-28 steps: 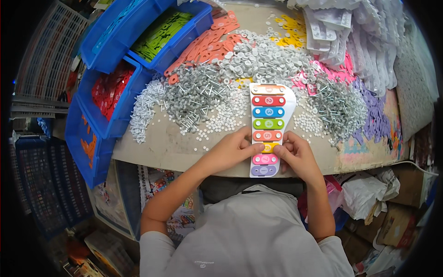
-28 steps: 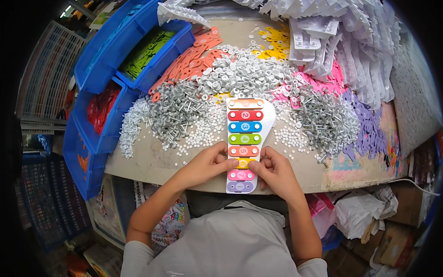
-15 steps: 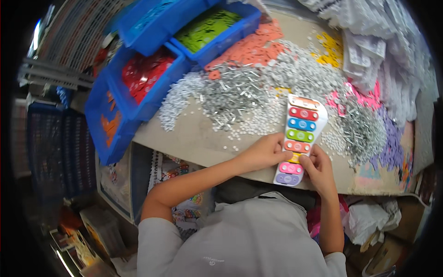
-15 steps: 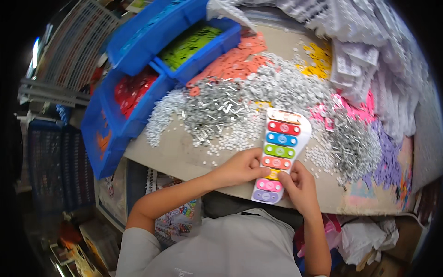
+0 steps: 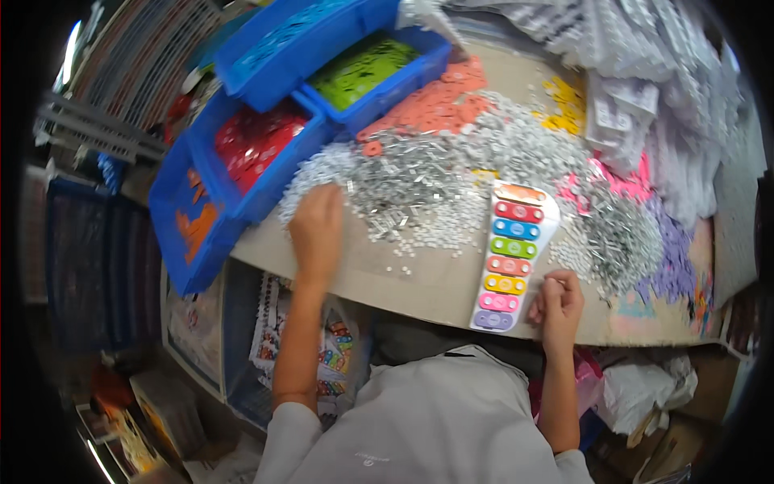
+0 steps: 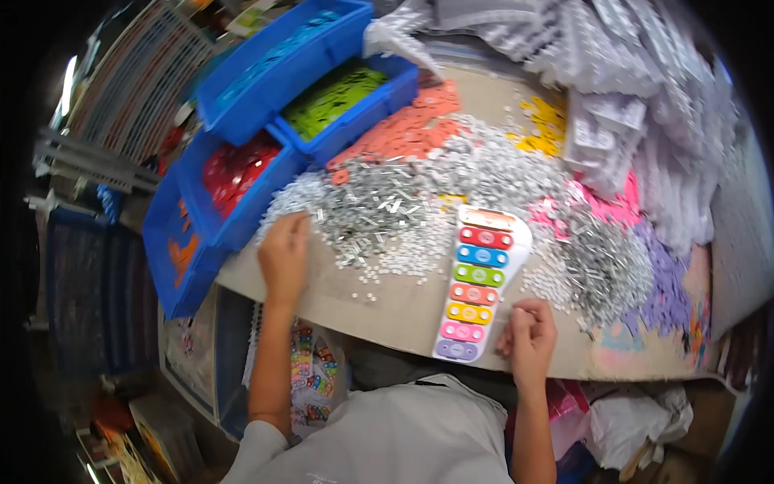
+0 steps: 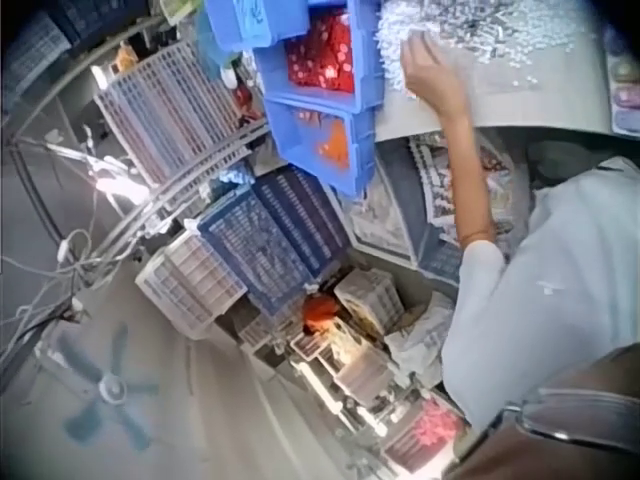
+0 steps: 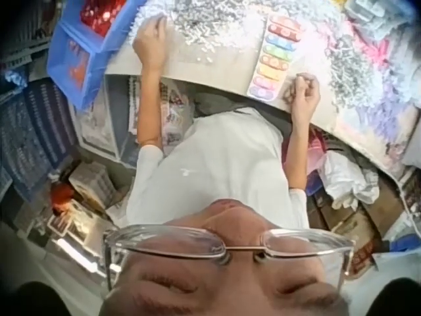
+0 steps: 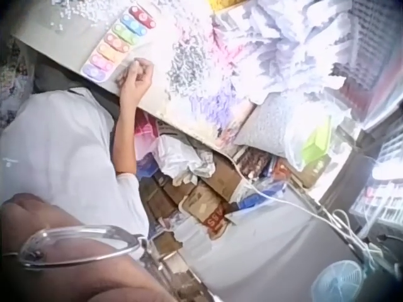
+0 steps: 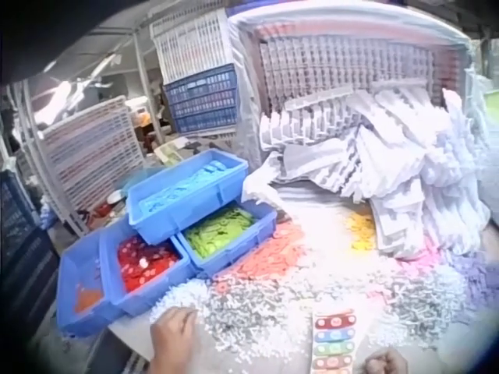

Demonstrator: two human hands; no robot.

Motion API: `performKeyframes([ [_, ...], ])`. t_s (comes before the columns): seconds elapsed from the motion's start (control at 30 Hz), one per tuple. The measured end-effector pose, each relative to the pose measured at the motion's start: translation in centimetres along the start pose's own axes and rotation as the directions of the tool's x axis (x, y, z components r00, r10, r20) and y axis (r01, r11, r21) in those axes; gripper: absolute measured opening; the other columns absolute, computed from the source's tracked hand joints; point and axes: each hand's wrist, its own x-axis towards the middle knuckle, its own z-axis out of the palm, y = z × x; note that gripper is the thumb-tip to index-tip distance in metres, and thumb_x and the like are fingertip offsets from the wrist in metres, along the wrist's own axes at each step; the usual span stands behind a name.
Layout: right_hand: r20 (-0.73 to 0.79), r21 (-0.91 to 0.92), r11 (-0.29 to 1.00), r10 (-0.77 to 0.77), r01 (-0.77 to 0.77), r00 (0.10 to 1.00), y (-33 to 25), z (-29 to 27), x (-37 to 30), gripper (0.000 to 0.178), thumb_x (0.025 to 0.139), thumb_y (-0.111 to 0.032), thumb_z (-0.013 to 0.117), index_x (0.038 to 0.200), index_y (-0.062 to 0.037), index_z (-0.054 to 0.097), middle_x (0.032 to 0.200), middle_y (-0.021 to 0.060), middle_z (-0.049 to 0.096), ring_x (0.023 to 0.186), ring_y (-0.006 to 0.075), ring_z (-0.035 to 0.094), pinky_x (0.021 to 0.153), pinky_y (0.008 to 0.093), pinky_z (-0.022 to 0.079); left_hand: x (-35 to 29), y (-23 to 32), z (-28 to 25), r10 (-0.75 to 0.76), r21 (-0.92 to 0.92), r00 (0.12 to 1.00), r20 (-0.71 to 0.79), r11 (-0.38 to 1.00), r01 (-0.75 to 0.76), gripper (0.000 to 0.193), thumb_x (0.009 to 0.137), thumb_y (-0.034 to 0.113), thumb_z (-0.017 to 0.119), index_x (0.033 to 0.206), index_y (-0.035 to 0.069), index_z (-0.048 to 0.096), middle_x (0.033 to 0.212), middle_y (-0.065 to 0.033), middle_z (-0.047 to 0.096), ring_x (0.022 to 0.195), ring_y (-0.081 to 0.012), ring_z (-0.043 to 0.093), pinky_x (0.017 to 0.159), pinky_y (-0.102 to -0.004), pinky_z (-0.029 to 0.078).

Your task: Assembling colorful silicone buttons into a white plastic toy frame.

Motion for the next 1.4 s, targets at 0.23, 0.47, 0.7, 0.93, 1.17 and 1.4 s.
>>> performKeyframes([
  [0.23,0.054,-0.317,0.944,-0.075,0.088,0.996,-1.8,-0.6,0.2,0.012,0.100,-0.013,0.060,0.097,-0.0015,0.063,0.074,0.0031,0.064,0.058,0.0074,0.059,0.052,0.0218,0.045,0.5,-4.5,-1.1,0.155,0.206,0.984,0.092,0.964,-0.171,0.009,0.085,0.007,0.069,0.093,0.003,0.071,0.095,-0.0116,0.063,0.094,-0.0302,0.060,0.083,-0.0390,0.048],
  [0.47,-0.370,-0.784,0.618,-0.545,0.063,0.752,-4.3,-11.5,1.2,0.011,0.096,-0.009,0.061,0.099,0.0009,0.065,0.088,0.0107,0.068,0.077,0.0197,0.063,0.073,0.0337,0.051,0.5,-4.5,-0.2,0.199,0.243,0.970,0.136,0.943,-0.228,0.006,0.091,0.007,0.061,0.093,0.001,0.064,0.093,-0.0116,0.061,0.095,-0.0313,0.058,0.084,-0.0416,0.045],
  [0.7,-0.328,-0.908,0.414,-0.609,-0.063,0.722,-2.3,-18.6,3.2,0.015,0.095,-0.013,0.063,0.102,0.0006,0.065,0.088,0.0126,0.067,0.079,0.0236,0.063,0.073,0.0352,0.050,-1.9,0.5,-1.6,0.059,-0.171,0.996,0.069,0.984,-0.047,0.011,0.100,0.008,0.057,0.104,-0.002,0.060,0.096,-0.0111,0.062,0.089,-0.0225,0.059,0.082,-0.0324,0.046],
  [0.93,-0.366,-0.879,0.471,-0.558,-0.079,0.745,-2.2,-18.8,5.4,0.013,0.095,-0.014,0.063,0.098,-0.0019,0.064,0.083,0.0112,0.065,0.077,0.0236,0.060,0.073,0.0354,0.048,-5.5,9.0,-1.9,0.159,-0.535,0.930,0.332,0.844,0.047,0.006,0.088,-0.001,0.070,0.094,0.000,0.069,0.087,-0.0083,0.064,0.079,-0.0183,0.061,0.069,-0.0280,0.048],
  [1.17,-0.308,-0.925,0.364,-0.539,-0.114,0.784,-1.4,-20.2,5.6,0.014,0.097,-0.013,0.060,0.100,0.0002,0.062,0.093,0.0147,0.065,0.087,0.0312,0.061,0.079,0.0405,0.048,-9.0,10.8,-0.3,0.132,-0.625,0.669,0.732,0.520,0.582,0.010,0.088,-0.001,0.072,0.097,-0.001,0.069,0.094,-0.0033,0.067,0.087,-0.0092,0.061,0.078,-0.0242,0.049],
  [1.4,-0.153,-0.988,0.097,-0.761,-0.122,0.631,-1.8,-18.7,4.5,0.016,0.100,-0.014,0.059,0.104,0.0013,0.061,0.091,0.0121,0.064,0.081,0.0226,0.060,0.076,0.0342,0.048,-10.1,11.4,0.1,0.216,-0.511,0.467,0.857,0.246,0.824,0.013,0.092,-0.001,0.069,0.104,-0.006,0.068,0.095,-0.0079,0.070,0.086,-0.0124,0.068,0.078,-0.0239,0.055],
])
